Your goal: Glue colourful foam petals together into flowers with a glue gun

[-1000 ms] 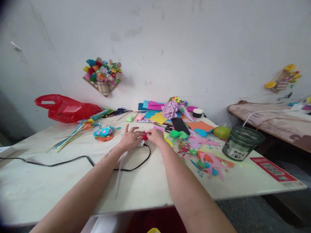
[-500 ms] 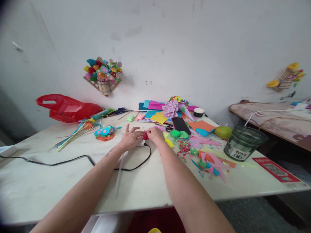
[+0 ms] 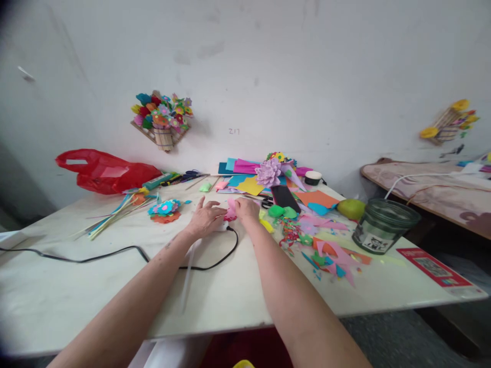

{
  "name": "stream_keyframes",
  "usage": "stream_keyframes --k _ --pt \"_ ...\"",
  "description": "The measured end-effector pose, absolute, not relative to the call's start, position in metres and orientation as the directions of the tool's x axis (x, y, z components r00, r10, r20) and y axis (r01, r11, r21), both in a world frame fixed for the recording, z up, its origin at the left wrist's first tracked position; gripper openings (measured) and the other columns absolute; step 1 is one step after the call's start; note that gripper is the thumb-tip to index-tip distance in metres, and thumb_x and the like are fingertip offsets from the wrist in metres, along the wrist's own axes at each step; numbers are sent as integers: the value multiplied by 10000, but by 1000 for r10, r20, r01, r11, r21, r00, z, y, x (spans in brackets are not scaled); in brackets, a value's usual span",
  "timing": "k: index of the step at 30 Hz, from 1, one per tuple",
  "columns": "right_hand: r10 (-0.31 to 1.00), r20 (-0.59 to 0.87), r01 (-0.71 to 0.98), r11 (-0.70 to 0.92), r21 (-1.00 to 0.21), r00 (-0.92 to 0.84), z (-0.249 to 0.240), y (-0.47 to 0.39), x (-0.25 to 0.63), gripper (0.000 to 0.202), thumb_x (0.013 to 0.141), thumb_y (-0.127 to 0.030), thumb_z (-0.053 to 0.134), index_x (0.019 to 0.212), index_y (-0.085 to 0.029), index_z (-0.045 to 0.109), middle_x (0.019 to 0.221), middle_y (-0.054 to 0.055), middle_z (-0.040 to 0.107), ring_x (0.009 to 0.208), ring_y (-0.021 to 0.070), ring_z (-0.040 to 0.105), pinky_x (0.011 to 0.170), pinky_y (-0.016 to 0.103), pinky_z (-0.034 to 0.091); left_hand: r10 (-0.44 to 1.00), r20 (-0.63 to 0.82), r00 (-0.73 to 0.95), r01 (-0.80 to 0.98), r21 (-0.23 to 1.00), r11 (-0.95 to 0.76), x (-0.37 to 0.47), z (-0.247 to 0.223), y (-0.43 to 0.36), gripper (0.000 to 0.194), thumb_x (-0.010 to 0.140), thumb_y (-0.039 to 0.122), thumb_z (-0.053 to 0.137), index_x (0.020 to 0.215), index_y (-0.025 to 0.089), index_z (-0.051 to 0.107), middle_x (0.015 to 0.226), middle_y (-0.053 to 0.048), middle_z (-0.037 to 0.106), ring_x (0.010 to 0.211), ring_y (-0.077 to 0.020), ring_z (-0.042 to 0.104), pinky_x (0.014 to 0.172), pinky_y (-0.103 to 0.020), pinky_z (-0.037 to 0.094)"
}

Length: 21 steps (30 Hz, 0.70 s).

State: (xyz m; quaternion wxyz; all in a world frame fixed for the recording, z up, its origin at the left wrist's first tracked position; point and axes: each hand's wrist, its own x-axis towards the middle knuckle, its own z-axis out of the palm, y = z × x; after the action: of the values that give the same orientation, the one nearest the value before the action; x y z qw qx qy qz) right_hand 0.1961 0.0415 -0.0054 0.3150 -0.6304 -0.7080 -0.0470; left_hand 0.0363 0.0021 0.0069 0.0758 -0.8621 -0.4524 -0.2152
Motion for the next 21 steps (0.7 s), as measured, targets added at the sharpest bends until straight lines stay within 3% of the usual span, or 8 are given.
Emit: stream_keyframes --k 5,8,11,16,19,21 --pt "817 570 780 297 -551 92 -5 46 200 277 793 -277 415 866 -200 671 807 52 677 733 160 580 620 229 365 767 470 437 822 137 -552 35 5 8 289 809 295 404 970 275 643 981 -14 664 1094 -211 466 1030 -497 101" --pt "839 532 549 392 -738 114 -5 49 200 253 768 -278 431 818 -168 653 682 35 654 583 133 555 569 224 391 792 527 308 847 227 -480 34 7 9 279 790 307 443 940 238 668 953 -62 664 1035 -216 504 982 -427 246" --pt "889 455 252 429 -868 55 -4 47 196 238 739 -319 452 738 -146 616 610 14 614 412 89 473 446 213 369 824 549 137 821 402 -405 32 11 10 292 772 364 477 935 224 673 956 -81 654 1005 -232 519 900 -380 342" --pt "910 410 -1 411 -912 -65 1 39 188 227 685 -361 529 715 -143 586 541 -20 576 363 61 433 391 193 355 884 464 -63 541 760 -360 25 10 14 485 698 494 553 1054 169 607 865 -84 669 893 -226 566 741 -305 421" --pt "903 409 -46 406 -913 -134 3 34 186 213 683 -358 545 663 -148 575 464 -38 534 348 59 426 383 188 350 912 400 -91 343 872 -348 24 8 16 411 649 495 601 854 142 652 681 -44 646 652 -158 574 581 -239 408" --pt "901 395 -76 387 -919 -179 4 31 185 215 679 -359 560 638 -149 571 427 -41 516 350 65 437 382 185 345 933 348 -87 253 914 -318 23 8 14 364 625 494 619 695 138 631 543 1 580 500 -106 504 474 -210 352"
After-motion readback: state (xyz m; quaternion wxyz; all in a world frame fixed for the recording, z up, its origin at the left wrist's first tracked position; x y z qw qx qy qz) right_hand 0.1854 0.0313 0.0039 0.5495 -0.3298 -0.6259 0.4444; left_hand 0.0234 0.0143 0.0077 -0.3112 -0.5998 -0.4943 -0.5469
